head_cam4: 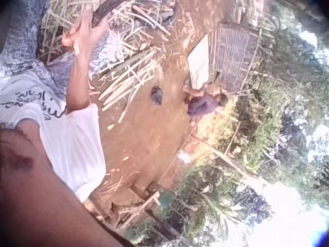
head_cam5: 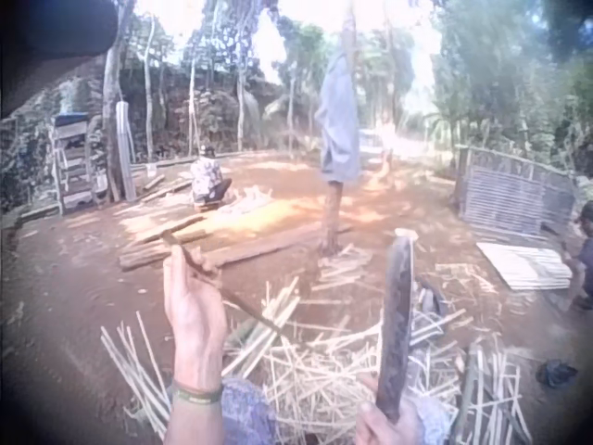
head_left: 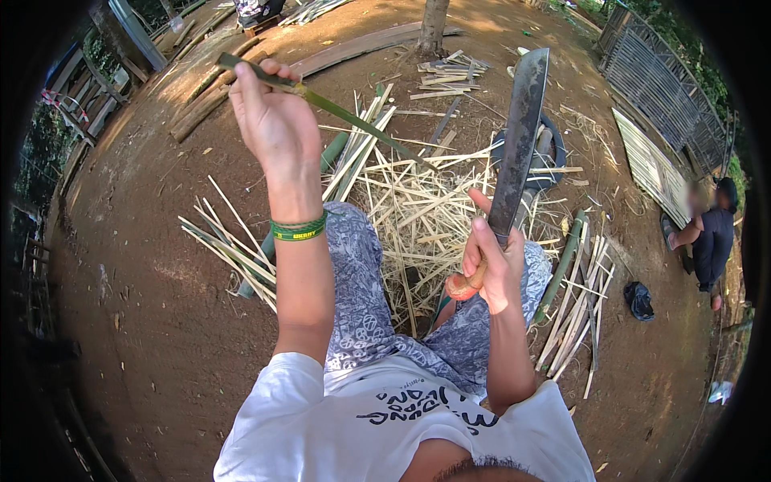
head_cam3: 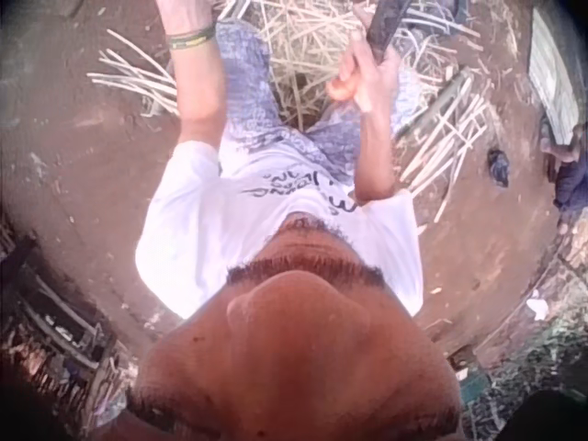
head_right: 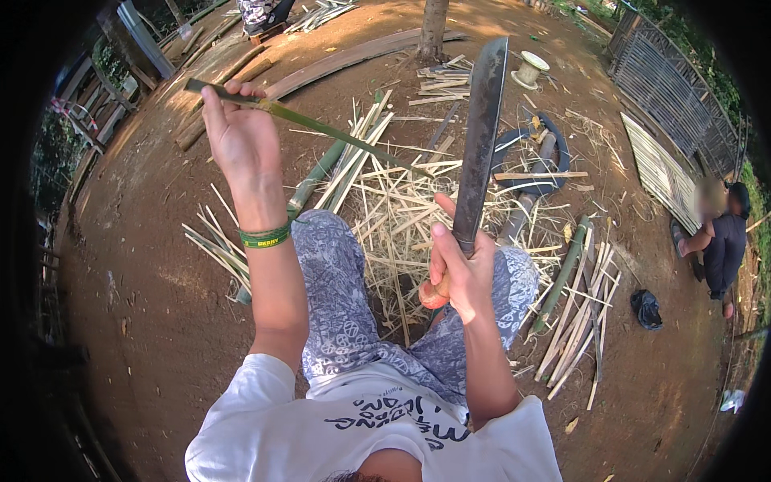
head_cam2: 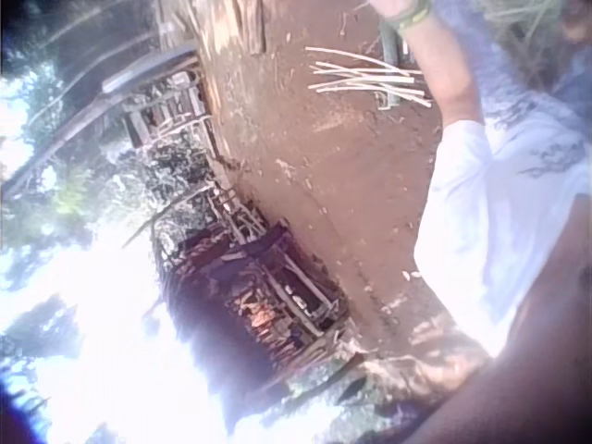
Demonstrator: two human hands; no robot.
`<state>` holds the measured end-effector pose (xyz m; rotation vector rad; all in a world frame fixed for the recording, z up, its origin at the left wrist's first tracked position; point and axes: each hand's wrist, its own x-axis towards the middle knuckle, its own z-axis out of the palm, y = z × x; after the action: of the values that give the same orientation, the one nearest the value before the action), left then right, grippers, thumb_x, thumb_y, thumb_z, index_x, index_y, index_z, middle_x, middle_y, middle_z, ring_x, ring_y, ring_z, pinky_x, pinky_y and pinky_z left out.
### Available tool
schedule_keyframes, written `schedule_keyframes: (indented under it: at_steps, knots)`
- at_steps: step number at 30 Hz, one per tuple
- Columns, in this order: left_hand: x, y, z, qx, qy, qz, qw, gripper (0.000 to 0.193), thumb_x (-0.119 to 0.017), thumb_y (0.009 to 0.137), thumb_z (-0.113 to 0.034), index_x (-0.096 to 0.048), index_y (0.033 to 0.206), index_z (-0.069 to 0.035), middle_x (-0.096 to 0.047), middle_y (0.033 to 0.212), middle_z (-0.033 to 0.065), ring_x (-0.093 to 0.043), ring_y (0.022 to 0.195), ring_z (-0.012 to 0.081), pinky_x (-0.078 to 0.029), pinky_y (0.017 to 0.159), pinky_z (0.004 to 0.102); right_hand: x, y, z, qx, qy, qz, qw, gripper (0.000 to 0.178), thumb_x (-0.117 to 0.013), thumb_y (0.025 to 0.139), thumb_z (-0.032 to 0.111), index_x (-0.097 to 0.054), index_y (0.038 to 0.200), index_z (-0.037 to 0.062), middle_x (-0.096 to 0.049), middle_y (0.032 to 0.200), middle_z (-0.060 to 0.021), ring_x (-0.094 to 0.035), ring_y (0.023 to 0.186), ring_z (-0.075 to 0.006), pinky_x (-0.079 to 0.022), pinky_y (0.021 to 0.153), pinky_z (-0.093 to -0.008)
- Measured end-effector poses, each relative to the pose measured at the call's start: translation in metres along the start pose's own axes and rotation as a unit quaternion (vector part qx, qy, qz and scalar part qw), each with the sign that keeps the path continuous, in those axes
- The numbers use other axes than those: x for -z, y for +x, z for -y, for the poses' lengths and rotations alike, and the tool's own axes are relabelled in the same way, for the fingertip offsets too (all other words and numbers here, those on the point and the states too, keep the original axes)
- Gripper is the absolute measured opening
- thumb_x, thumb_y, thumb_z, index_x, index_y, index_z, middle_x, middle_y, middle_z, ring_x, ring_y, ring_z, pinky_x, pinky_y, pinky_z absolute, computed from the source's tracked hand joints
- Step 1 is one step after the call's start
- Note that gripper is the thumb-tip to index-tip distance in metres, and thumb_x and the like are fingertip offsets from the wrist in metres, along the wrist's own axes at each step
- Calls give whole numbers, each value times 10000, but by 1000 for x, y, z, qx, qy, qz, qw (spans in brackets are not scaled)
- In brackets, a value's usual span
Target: The person sits on the ground and uses a large knife to split bamboo stalks into thin strips. They repeatedly pick up bamboo pieces, position them against a wooden block, and strike them with the knife to separate the fibers. The resulting strips are gathered into a pile on the ground.
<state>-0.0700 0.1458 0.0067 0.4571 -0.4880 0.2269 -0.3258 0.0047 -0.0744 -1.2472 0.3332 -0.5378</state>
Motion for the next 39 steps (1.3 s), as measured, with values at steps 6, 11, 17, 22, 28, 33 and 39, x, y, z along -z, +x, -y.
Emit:
schedule_keyframes:
  at_steps: [6,11,17,22,28,33,39]
  knots:
    - [5,-1,-49,51,-147,-5,988,269,-425,1062,-318,-538,1001,-82,-521,941,65,-495,897,199,-370,938,427,-16,24,-21,-24,52,-3,998,457,-622,977,210,-531,1345,-47,-476,546,21,-440,422,-61,-347,403,-237]
    - [4,-14,-56,90,-186,5,978,268,-482,1040,-343,-562,1080,-90,-538,937,47,-494,898,179,-369,926,416,-23,42,-33,-31,46,-33,998,456,-631,977,268,-568,1313,-33,-478,554,21,-444,426,-62,-356,404,-234]
    - [1,-30,-65,84,-257,25,962,265,-555,998,-294,-477,1055,-47,-462,935,58,-459,896,195,-317,990,447,-22,73,-55,-71,40,-111,990,480,-591,994,393,-594,1223,-29,-455,586,27,-432,446,-70,-346,413,-233]
    - [5,-45,-71,92,-291,40,952,269,-593,974,-308,-506,1030,-60,-451,896,37,-453,875,184,-312,993,439,-21,103,-53,-40,149,-154,976,338,-631,974,357,-543,1036,36,-593,702,-55,-474,450,-102,-388,407,-257]
    - [42,-55,-52,87,-305,-61,947,270,-517,1018,-317,-540,990,-49,-453,861,50,-468,871,206,-345,1044,464,-35,128,-30,55,262,-215,939,269,-631,970,236,-517,1076,17,-675,969,-148,-504,479,-124,-448,433,-273]
    - [100,-52,13,159,-211,-243,933,330,-371,1051,-241,-519,1207,9,-519,1324,196,-425,1335,325,-288,1163,530,-11,142,7,166,305,-218,912,164,-611,964,129,-553,1088,38,-693,1000,-152,-513,495,-101,-437,439,-257]
    - [94,-68,51,152,349,-313,870,456,-489,1005,-224,-349,1387,-18,-372,1448,184,-339,1382,294,-244,1167,470,16,140,41,292,111,-174,934,155,-613,970,139,-588,1069,22,-707,919,-114,-515,480,-75,-425,423,-242]
